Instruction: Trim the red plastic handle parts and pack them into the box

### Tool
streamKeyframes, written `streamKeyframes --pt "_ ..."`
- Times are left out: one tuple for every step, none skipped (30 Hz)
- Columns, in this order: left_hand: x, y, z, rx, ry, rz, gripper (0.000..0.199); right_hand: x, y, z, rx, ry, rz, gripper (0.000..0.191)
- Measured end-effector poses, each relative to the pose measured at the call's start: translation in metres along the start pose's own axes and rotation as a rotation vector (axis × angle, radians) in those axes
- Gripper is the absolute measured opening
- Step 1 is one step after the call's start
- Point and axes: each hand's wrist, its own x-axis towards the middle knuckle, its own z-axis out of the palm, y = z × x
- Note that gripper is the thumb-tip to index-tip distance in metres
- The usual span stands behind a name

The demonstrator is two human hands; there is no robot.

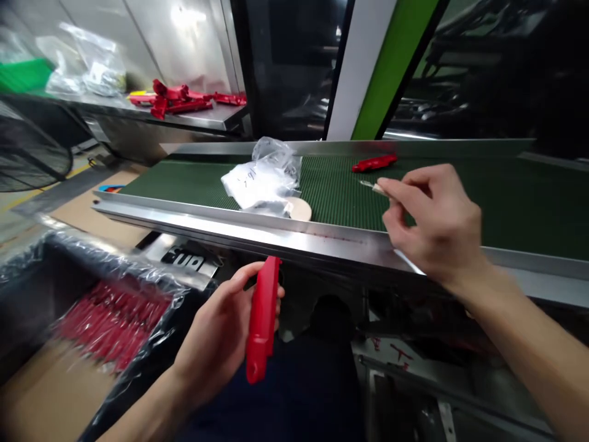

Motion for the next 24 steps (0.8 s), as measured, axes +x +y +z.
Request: streamKeyframes --pt "-0.001 0.000 0.000 -0.015 0.005 -0.006 0.033 -0.011 -0.014 -0.006 0.068 0.036 -0.038 0.037" --pt "-0.002 0.000 0.000 -0.032 0.005 -0.011 0.034 -0.022 -0.029 -0.011 0.164 0.043 -0.046 0.034" --pt "-0.002 0.000 0.000 -0.049 0.002 -0.015 0.036 -0.034 -0.044 -0.015 0.282 0.000 -0.028 0.032" --pt "-0.002 0.000 0.000 -0.065 -0.001 -0.021 0.037 -0.045 -0.057 -0.016 0.412 -0.086 0.033 0.029" --pt "-0.002 0.000 0.000 -0.079 -0.001 -0.032 0.038 -0.056 -0.069 -0.016 0.550 -0.180 0.108 0.026" --pt "-0.002 0.000 -0.001 -0.093 0.003 -0.047 0.039 -0.067 -0.080 -0.015 0.684 -0.278 0.189 0.024" --pt "-0.001 0.000 -0.002 -0.106 0.009 -0.063 0.039 -0.077 -0.089 -0.012 0.810 -0.367 0.275 0.022" --pt "-0.001 0.000 -0.002 -0.119 0.013 -0.078 0.040 -0.086 -0.096 -0.008 0.924 -0.438 0.356 0.021" --pt "0.000 0.000 -0.003 -0.130 0.012 -0.092 0.040 -0.093 -0.103 -0.004 1.021 -0.494 0.433 0.020" --pt "0.000 0.000 -0.003 -0.139 0.009 -0.101 0.040 -0.100 -0.107 0.000 1.099 -0.536 0.509 0.021" --pt "0.000 0.000 -0.004 -0.146 0.009 -0.106 0.040 -0.105 -0.111 0.004 1.159 -0.559 0.588 0.022" --pt "0.000 0.000 -0.004 -0.148 0.014 -0.110 0.040 -0.109 -0.114 0.007 1.205 -0.571 0.663 0.024" --pt "0.000 0.000 -0.004 -0.146 0.021 -0.113 0.040 -0.112 -0.116 0.010 1.240 -0.576 0.728 0.025" --pt "0.000 0.001 -0.004 -0.140 0.030 -0.114 0.040 -0.113 -0.117 0.012 1.264 -0.581 0.779 0.025" --pt "-0.001 0.001 -0.004 -0.135 0.037 -0.112 0.039 -0.114 -0.118 0.013 1.283 -0.588 0.811 0.025" --pt "-0.001 0.002 -0.004 -0.130 0.044 -0.112 0.038 -0.115 -0.117 0.013 1.295 -0.595 0.823 0.025" --pt "0.000 0.002 -0.005 -0.125 0.051 -0.113 0.037 -0.114 -0.117 0.013 1.298 -0.599 0.817 0.025" --pt "0.000 0.002 -0.005 -0.122 0.063 -0.115 0.035 -0.113 -0.115 0.011 1.289 -0.594 0.795 0.025" --pt "0.001 0.002 -0.006 -0.118 0.087 -0.120 0.033 -0.112 -0.113 0.010 1.265 -0.579 0.768 0.024" --pt "0.002 0.001 -0.007 -0.109 0.117 -0.137 0.030 -0.110 -0.111 0.007 1.228 -0.561 0.729 0.025" --pt "0.003 0.000 -0.009 -0.095 0.149 -0.162 0.027 -0.108 -0.110 0.005 1.179 -0.545 0.682 0.026" --pt "0.004 -0.002 -0.010 -0.078 0.171 -0.182 0.025 -0.105 -0.108 0.003 1.121 -0.532 0.616 0.029" --pt "0.004 -0.004 -0.012 -0.063 0.172 -0.196 0.023 -0.102 -0.107 0.002 1.059 -0.518 0.530 0.031" --pt "0.004 -0.007 -0.014 -0.049 0.153 -0.199 0.021 -0.098 -0.106 0.001 1.000 -0.502 0.430 0.033"
